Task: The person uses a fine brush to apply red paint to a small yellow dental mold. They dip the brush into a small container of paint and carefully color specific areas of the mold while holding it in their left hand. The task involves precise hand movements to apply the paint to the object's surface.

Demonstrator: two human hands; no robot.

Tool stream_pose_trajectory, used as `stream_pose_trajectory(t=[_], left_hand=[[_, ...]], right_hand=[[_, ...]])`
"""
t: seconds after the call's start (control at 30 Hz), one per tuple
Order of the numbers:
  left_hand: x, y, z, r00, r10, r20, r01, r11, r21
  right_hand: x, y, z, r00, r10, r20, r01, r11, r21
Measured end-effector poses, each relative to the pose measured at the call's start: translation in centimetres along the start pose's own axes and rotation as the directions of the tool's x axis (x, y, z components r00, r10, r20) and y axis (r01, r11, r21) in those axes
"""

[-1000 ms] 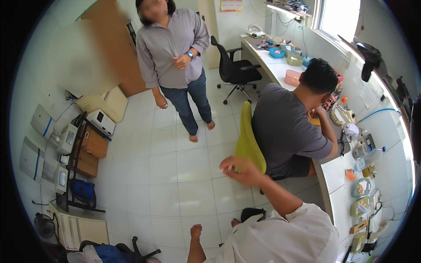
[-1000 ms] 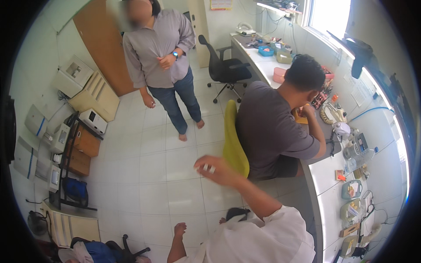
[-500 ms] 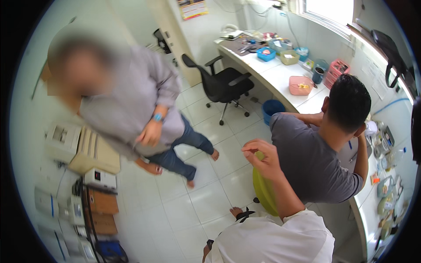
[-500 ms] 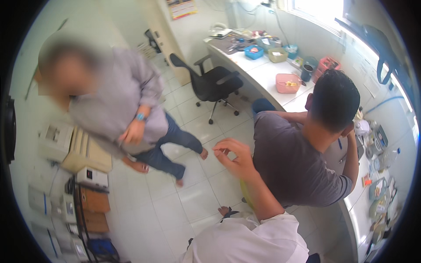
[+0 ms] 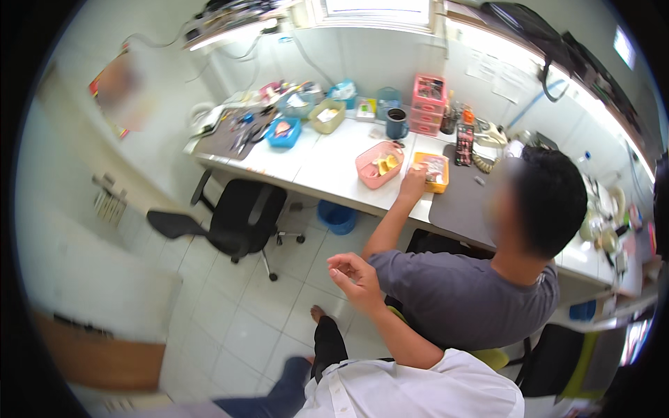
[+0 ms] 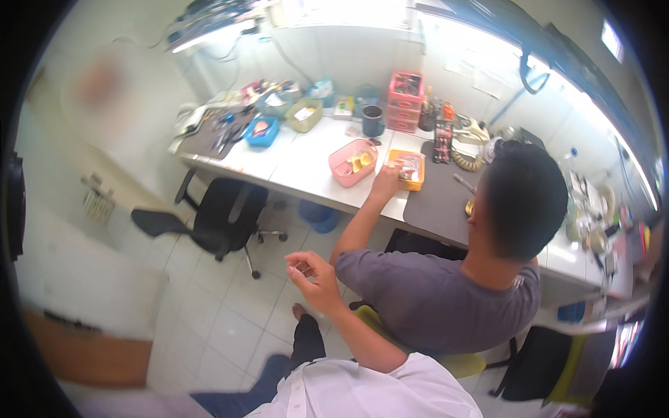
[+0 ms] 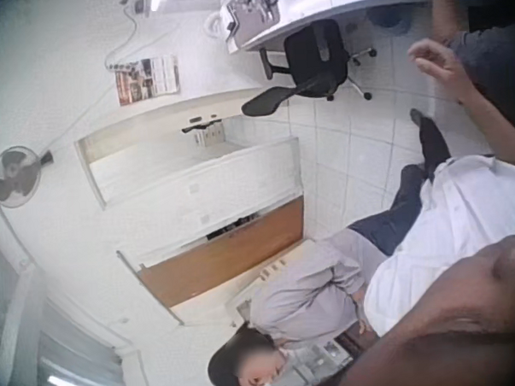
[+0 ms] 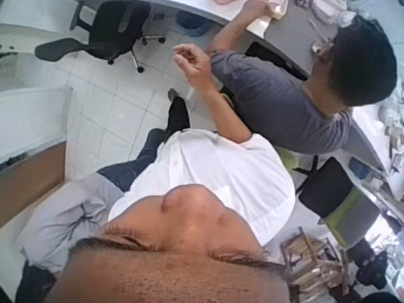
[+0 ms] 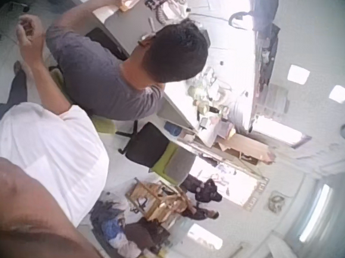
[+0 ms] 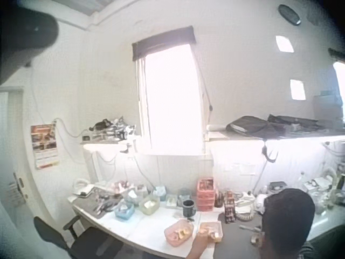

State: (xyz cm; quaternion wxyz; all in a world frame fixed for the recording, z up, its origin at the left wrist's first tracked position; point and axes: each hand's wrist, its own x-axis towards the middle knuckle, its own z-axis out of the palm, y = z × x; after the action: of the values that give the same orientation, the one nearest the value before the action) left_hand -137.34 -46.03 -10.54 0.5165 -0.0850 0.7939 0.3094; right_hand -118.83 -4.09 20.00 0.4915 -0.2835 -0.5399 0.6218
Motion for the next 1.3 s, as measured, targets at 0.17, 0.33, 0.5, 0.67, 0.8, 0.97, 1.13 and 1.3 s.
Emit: stream_pose_trajectory(t=[0.17, 0.33, 0.5, 0.67, 0.8, 0.97, 1.13, 1.3], left_hand=[[11.6, 17.4, -3.2, 0.991, -0.061, 0.117, 0.011, 0.923, 0.384], [18.4, 38.3, -4.0, 0.947, 0.239, 0.214, -0.288, 0.928, 0.236], [19.1, 50.7, 0.5, 0.888, 0.321, 0.328, -0.401, 0.891, 0.214], [19.7, 54.4, 4.7, 0.856, 0.337, 0.392, -0.505, 0.706, 0.496], [18.7, 57.5, 7.6, 0.876, 0.269, 0.401, -0.482, 0.52, 0.705], [15.8, 65.1, 13.6, 0.883, 0.163, 0.441, -0.457, 0.52, 0.722], [13.6, 70.5, 18.1, 0.854, 0.132, 0.504, -0.502, 0.467, 0.728], [13.1, 73.5, 19.7, 0.835, 0.088, 0.543, -0.531, 0.383, 0.755]], right_hand=[[12.0, 1.7, 1.4, 0.971, -0.121, -0.208, 0.079, 0.977, -0.199], [22.6, -0.9, -5.5, 0.747, -0.326, -0.579, 0.136, 0.928, -0.348], [31.4, -5.3, -18.3, 0.436, -0.409, -0.802, 0.145, 0.911, -0.385], [36.6, -5.0, -32.8, 0.203, -0.477, -0.855, -0.086, 0.861, -0.501], [40.8, -2.3, -41.9, 0.206, -0.449, -0.869, -0.394, 0.775, -0.494], [44.1, -2.6, -45.3, 0.26, -0.414, -0.873, -0.68, 0.564, -0.469], [46.7, -2.4, -47.5, 0.211, -0.424, -0.881, -0.817, 0.418, -0.397], [48.4, -2.0, -49.0, 0.193, -0.384, -0.903, -0.887, 0.326, -0.328]])
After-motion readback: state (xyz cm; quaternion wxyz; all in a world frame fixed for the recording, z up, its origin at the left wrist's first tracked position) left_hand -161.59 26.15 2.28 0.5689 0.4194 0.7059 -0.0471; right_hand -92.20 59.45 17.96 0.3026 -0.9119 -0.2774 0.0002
